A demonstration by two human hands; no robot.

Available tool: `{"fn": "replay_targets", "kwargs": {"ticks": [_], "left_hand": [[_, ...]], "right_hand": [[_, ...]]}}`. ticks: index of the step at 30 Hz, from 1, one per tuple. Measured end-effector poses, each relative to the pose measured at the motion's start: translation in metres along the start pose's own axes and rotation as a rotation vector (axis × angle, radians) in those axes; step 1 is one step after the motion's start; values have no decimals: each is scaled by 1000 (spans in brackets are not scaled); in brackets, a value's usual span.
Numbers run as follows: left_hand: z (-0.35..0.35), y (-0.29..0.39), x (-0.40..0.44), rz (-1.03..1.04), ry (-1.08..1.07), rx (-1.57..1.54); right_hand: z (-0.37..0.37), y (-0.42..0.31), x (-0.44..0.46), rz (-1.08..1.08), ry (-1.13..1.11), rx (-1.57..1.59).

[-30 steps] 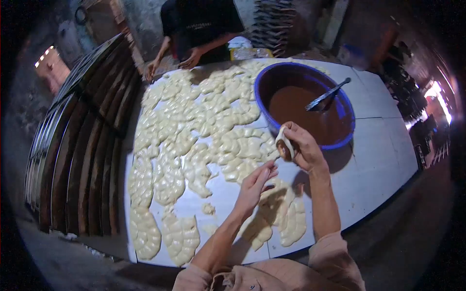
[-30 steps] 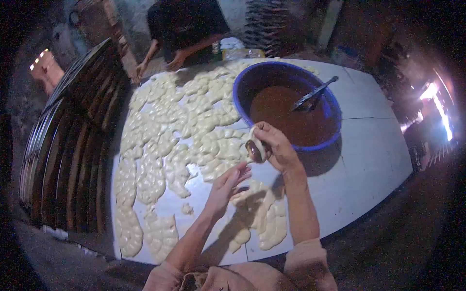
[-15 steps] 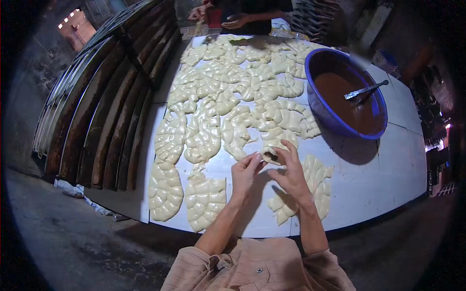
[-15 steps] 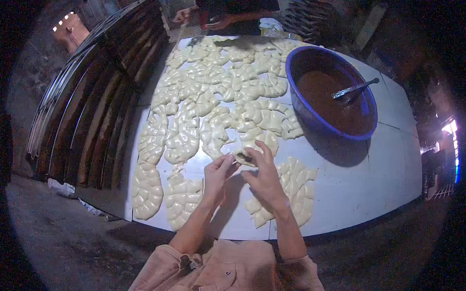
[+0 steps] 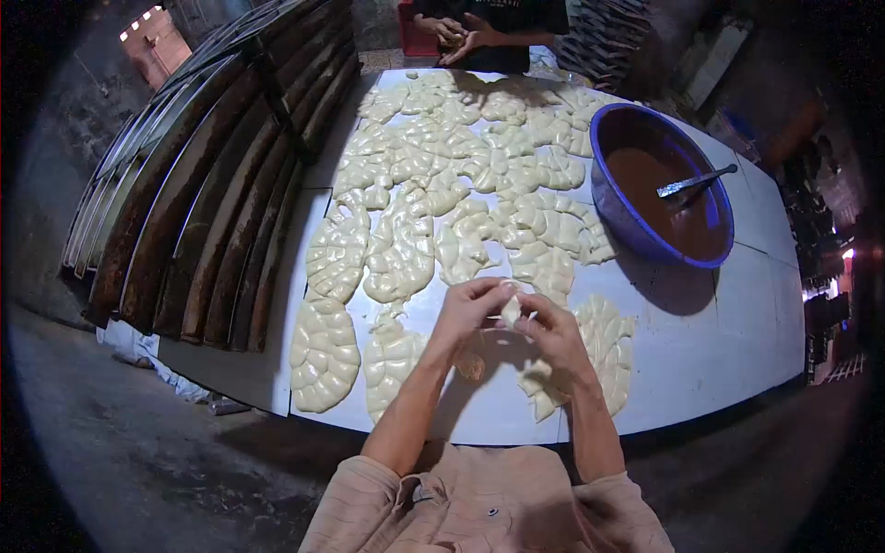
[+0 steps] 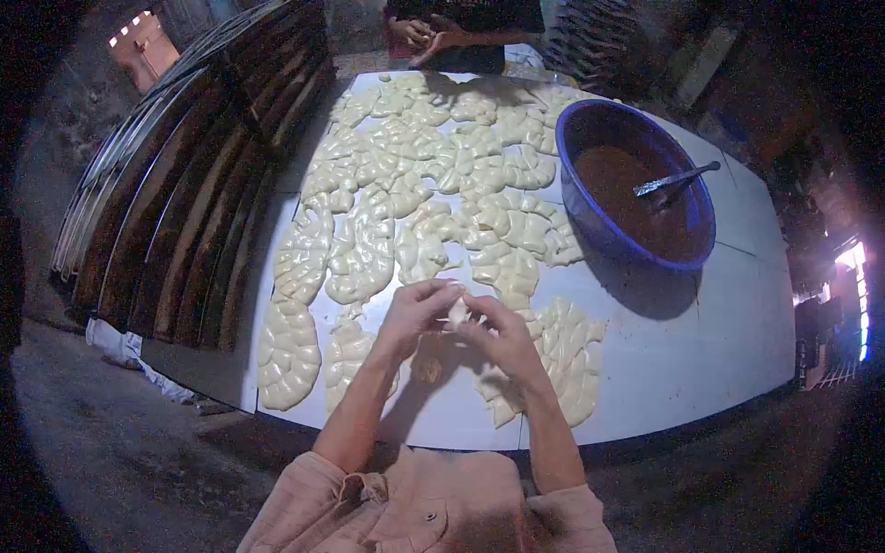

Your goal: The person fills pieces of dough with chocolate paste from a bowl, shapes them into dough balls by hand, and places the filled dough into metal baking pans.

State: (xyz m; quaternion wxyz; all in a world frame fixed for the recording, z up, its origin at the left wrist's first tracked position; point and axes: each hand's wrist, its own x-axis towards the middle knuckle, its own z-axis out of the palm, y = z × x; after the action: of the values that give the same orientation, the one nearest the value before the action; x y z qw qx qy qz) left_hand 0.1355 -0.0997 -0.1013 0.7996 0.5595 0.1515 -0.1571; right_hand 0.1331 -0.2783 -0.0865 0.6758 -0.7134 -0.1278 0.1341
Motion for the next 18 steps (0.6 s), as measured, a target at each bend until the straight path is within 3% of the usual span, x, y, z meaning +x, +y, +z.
{"fn": "replay_targets", "kwargs": {"ticks": [1, 4, 9, 13, 16, 18], "left_hand": [[-8, -6, 7, 28, -19, 39], [-2, -12, 1, 132, -78, -100], [1, -16, -13, 243, -154, -59], [-6, -33, -6, 240, -242, -59], [6, -37, -17, 311, -178, -38], [9, -31, -26, 316, -196, 120]], "right_hand": [[1, 0, -3, -85, -37, -17], [7, -11, -7, -56, 49, -48], [8, 18, -2, -423, 202, -102], [38, 21, 0, -445, 488, 194], [28, 36, 0, -509, 466, -291], [24, 43, -3, -451, 478, -265]]}}
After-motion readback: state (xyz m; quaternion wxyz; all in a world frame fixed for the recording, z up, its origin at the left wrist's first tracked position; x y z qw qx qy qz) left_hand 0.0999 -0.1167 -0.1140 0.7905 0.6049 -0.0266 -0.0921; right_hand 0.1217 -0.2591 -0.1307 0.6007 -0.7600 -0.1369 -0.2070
